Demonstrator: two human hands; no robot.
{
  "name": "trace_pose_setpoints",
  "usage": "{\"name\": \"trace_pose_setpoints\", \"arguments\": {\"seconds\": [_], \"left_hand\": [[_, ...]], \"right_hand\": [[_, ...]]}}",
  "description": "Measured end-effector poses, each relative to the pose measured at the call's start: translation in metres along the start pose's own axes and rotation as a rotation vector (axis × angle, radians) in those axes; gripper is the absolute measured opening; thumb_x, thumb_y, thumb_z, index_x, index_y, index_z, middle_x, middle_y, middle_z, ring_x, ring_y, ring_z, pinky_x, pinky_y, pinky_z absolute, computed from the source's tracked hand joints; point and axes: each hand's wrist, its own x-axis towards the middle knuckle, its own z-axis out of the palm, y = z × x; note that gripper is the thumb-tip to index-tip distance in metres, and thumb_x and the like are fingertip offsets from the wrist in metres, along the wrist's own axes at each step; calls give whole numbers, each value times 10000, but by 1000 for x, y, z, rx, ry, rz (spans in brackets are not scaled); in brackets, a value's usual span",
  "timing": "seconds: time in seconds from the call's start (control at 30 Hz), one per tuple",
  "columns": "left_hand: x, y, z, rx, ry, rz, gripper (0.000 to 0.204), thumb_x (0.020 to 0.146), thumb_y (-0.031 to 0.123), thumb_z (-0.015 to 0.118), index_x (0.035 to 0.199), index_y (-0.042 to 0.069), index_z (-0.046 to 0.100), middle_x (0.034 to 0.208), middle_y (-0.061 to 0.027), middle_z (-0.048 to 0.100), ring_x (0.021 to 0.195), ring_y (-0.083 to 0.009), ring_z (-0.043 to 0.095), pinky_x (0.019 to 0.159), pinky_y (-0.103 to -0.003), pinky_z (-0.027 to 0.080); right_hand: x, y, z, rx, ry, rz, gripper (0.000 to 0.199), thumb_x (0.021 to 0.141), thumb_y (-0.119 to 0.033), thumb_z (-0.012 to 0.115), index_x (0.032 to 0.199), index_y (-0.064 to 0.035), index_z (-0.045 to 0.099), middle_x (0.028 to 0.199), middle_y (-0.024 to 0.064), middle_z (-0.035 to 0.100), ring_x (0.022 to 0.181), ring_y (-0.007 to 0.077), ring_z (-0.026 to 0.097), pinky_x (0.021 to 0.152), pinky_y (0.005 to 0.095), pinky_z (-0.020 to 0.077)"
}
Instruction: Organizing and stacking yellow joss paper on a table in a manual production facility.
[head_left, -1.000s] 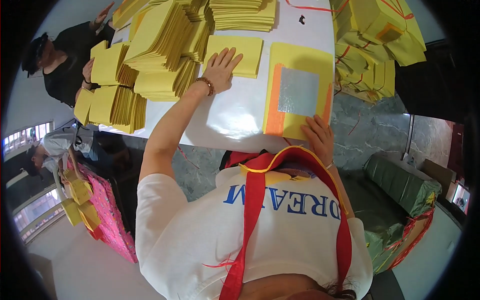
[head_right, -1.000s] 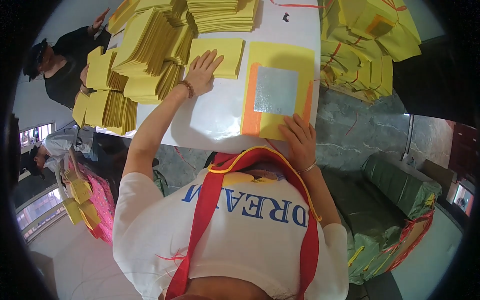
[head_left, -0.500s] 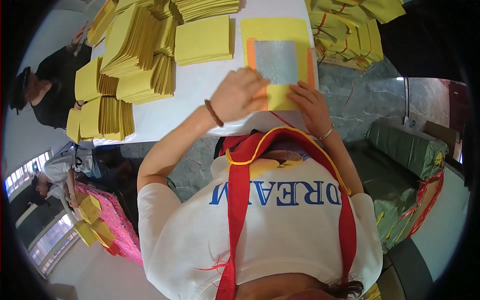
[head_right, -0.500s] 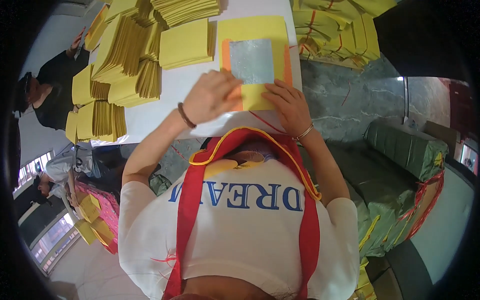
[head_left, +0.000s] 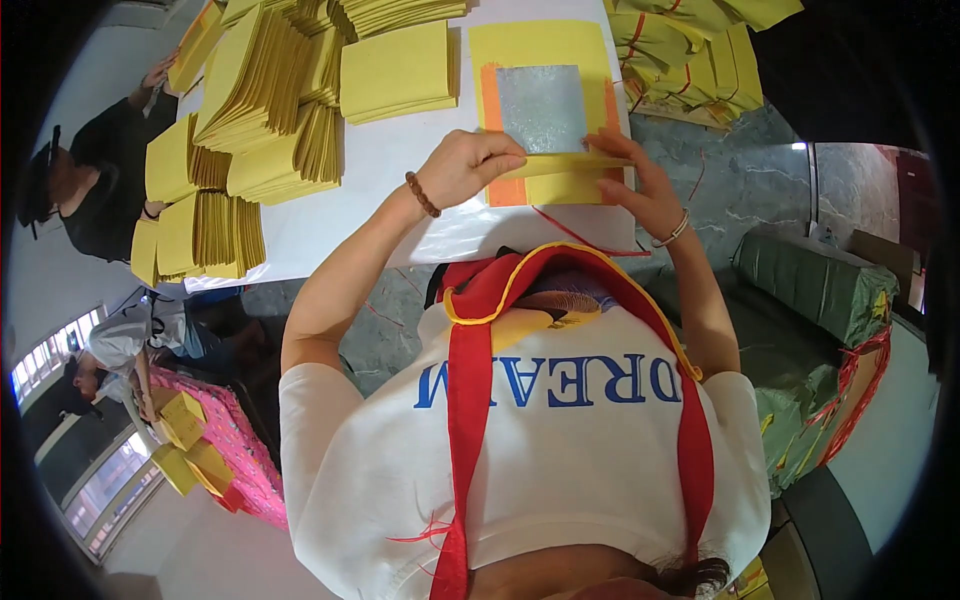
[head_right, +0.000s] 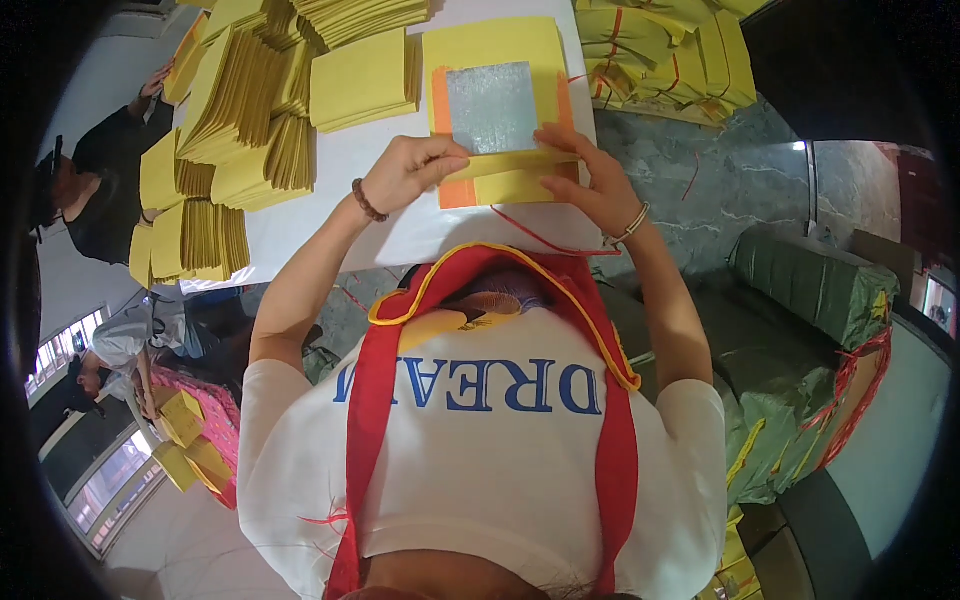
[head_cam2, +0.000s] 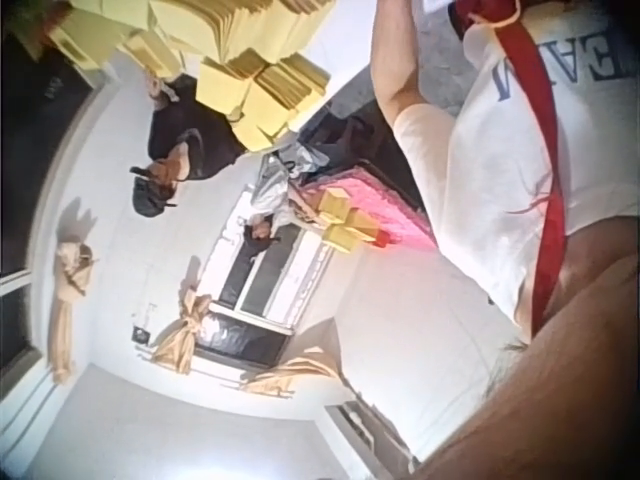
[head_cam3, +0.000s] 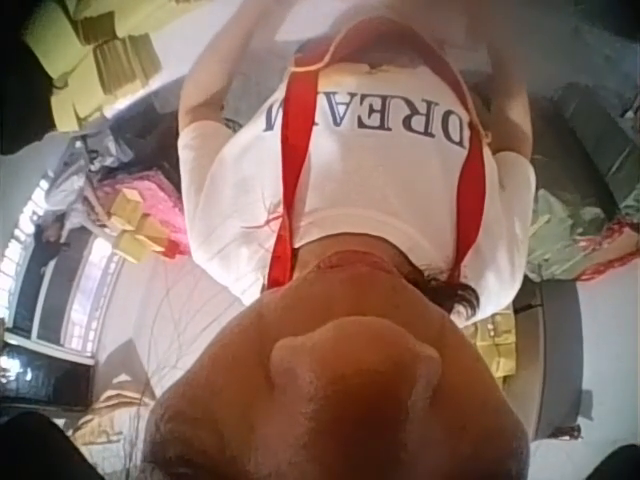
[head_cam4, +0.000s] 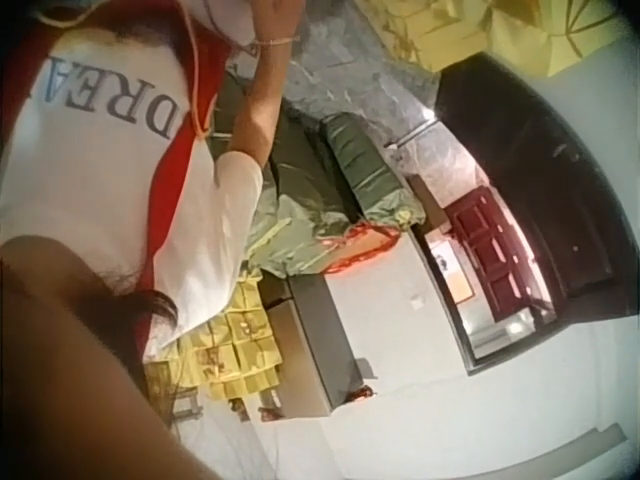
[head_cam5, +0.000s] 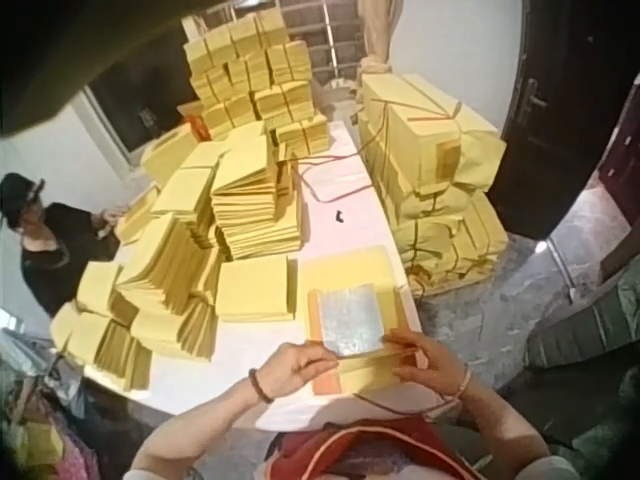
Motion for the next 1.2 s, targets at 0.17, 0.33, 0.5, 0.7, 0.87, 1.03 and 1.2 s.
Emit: {"name": "trace_pose_setpoints", "arguments": {"seconds": [0.17, 0.33, 0.5, 0.7, 0.87, 1.03, 1.2], "left_hand": [[7, -7, -7, -151, -53, -62, 218, 901, 201, 599, 959, -2, 652, 813, -89, 667, 717, -144, 593, 665, -283, 477], [9, -11, -9, -220, -101, -56, 248, 898, 221, 617, 1043, 21, 644, 815, -64, 652, 747, -93, 548, 703, -249, 466], [-5, -9, -24, -65, -51, 274, 467, 827, 173, 684, 1240, 24, 527, 1219, -84, 541, 1080, -192, 500, 928, -334, 385], [-1, -10, 1, 586, 323, 454, 512, 699, -22, 567, 1180, 150, 585, 1224, -76, 532, 1150, -263, 463, 886, -391, 383], [-21, -4, 1, 674, 364, 581, 449, 736, -8, 542, 1155, 141, 602, 1165, -65, 571, 1088, -243, 508, 858, -372, 394], [-39, 1, 11, 479, 243, 515, 349, 787, 145, 548, 1122, 97, 630, 1081, -96, 623, 994, -268, 567, 818, -371, 435], [-21, 0, 14, 200, 318, 20, 219, 885, 223, 564, 980, 33, 619, 724, -133, 617, 672, -288, 605, 608, -381, 469]], "right_hand": [[5, 10, 6, -116, 170, -98, 539, 748, -122, 688, 1263, -89, 533, 1260, 87, 571, 1178, 240, 515, 1007, 343, 378], [14, 20, -1, -383, 153, -201, 370, 784, -35, 642, 1149, -69, 596, 1243, 91, 582, 1247, 252, 459, 1024, 353, 361], [14, 32, -3, -282, 180, -201, 171, 802, -33, 629, 971, -53, 607, 1178, 80, 621, 1245, 265, 460, 1008, 366, 375], [19, 26, -4, -161, 193, -260, 239, 762, -87, 667, 991, -67, 601, 1172, 74, 622, 1223, 287, 476, 999, 398, 382], [4, 5, -8, -507, 260, -459, 276, 752, -124, 668, 1022, -101, 613, 1151, 74, 627, 1170, 300, 523, 964, 406, 373], [-10, 5, -10, -673, 20, -444, 275, 752, -132, 670, 1024, -120, 634, 1098, 56, 645, 1096, 242, 573, 925, 367, 350], [-4, 13, -2, -454, 127, -52, 264, 790, -145, 667, 1048, -100, 632, 1028, 69, 653, 947, 240, 609, 816, 345, 422]]}}
